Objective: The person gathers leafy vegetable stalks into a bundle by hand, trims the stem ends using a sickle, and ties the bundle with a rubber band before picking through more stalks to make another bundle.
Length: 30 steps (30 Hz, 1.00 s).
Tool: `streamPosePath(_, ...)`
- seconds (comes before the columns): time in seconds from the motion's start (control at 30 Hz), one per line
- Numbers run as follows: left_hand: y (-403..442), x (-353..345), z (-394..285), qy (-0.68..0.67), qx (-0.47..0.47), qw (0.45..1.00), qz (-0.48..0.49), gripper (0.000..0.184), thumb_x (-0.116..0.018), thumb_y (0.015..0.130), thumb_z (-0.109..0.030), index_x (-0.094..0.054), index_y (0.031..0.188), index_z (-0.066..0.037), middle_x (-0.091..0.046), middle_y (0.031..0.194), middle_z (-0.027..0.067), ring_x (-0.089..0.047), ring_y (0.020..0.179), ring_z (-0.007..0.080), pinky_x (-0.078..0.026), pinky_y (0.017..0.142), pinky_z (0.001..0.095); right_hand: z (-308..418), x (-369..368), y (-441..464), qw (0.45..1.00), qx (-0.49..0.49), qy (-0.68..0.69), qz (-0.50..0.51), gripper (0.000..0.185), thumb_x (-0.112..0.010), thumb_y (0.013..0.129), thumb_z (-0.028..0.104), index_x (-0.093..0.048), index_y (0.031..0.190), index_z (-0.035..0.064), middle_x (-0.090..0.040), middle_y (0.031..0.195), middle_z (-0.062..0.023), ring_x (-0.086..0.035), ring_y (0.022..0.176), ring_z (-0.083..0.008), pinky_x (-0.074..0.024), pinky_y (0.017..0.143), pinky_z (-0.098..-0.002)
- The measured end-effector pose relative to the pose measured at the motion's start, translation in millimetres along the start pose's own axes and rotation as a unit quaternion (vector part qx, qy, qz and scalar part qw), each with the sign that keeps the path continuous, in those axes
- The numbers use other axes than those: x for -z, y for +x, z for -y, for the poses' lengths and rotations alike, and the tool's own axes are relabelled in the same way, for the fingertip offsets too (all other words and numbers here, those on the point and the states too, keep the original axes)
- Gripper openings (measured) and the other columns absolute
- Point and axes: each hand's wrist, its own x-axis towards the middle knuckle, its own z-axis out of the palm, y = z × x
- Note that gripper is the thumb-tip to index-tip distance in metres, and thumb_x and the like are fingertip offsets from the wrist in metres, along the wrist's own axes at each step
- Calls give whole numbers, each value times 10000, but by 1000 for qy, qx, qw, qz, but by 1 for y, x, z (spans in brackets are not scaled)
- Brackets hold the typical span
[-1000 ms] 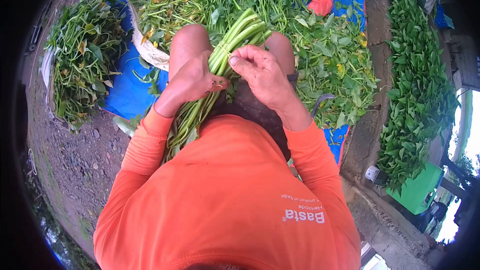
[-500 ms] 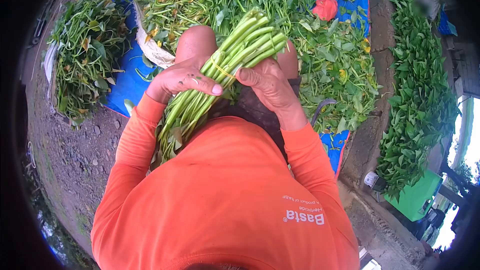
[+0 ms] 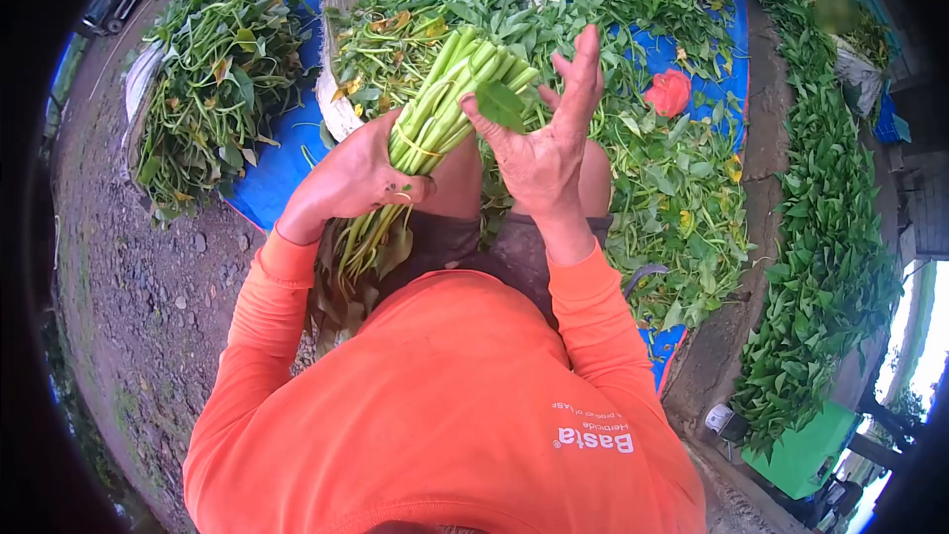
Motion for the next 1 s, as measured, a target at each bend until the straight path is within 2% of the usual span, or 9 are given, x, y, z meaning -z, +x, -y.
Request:
streamPosePath(0.13,-14,11,-13,58,59,994,69,527,-833,743,-120,-590,1190,15,-648,858,26,-608,748,151,-530,685,346,5,36,37,923,265,-204,189,381,-861,895,88,-749,1253,25,-704,1261,-149,-653,1100,-253,-513,987,-386)
streamPosePath(0.27,-24,-2,14,-34,-39,988,143,622,-841,748,-148,-561,1287,-15,-664,967,56,-610,835,156,-511,684,323,-7,54,39,993,34,18,113,198,-753,997,64,-749,1178,-18,-749,1107,-125,-694,958,-257,-547,920,-330)
streamPosePath(0.33,-36,3,10,-34,-47,987,152,708,-860,725,-135,-555,1354,-20,-669,1034,61,-607,893,138,-506,700,310,-43,100,59,991,-104,87,17,355,-739,1025,138,-687,1338,-20,-707,1272,-180,-679,1133,-318,-528,1038,-393)
streamPosePath(0.47,-64,42,1,17,36,999,-3,667,-887,719,-181,-613,1301,-4,-720,1029,56,-649,932,132,-556,850,317,-98,179,51,846,-49,-521,106,819,-812,953,222,-412,1638,18,-461,1601,-279,-456,1483,-431,-367,1234,-483)
streamPosePath(0.53,-72,55,-31,-205,33,975,-76,560,-834,734,-97,-615,1237,15,-699,988,41,-645,838,148,-566,791,351,-74,167,29,920,-268,-264,106,812,-828,938,222,-438,1607,-23,-541,1543,-273,-540,1427,-363,-462,1165,-455)
streamPosePath(0.63,-56,69,-66,-35,-37,989,-136,767,-850,743,-461,-598,1268,37,-725,985,110,-690,838,196,-549,762,331,-45,131,12,947,-245,-21,208,916,-938,851,248,-465,1602,24,-610,1488,-239,-598,1375,-291,-496,1145,-454)
streamPosePath(0.7,-31,48,-93,-133,-155,961,-185,932,-867,687,-483,-514,1383,27,-652,980,112,-649,863,217,-537,782,329,-1,102,27,957,-135,31,254,1104,-980,798,281,-345,1670,45,-534,1579,-247,-561,1434,-327,-480,1174,-483)
streamPosePath(0.83,49,29,-144,-293,-348,891,10,965,-883,677,-452,-418,1383,13,-540,994,91,-592,879,213,-516,832,341,72,64,45,960,113,16,257,1607,-1069,592,429,3,1702,-18,-523,1559,-301,-535,1449,-410,-465,1188,-420)
streamPosePath(1.0,145,-10,-209,-383,-446,738,330,979,-880,721,-512,-377,1375,15,-549,1027,99,-616,870,227,-519,846,362,105,129,44,951,125,-14,282,1564,-1037,576,298,7,1690,-40,-631,1456,-237,-634,1350,-348,-489,1140,-412)
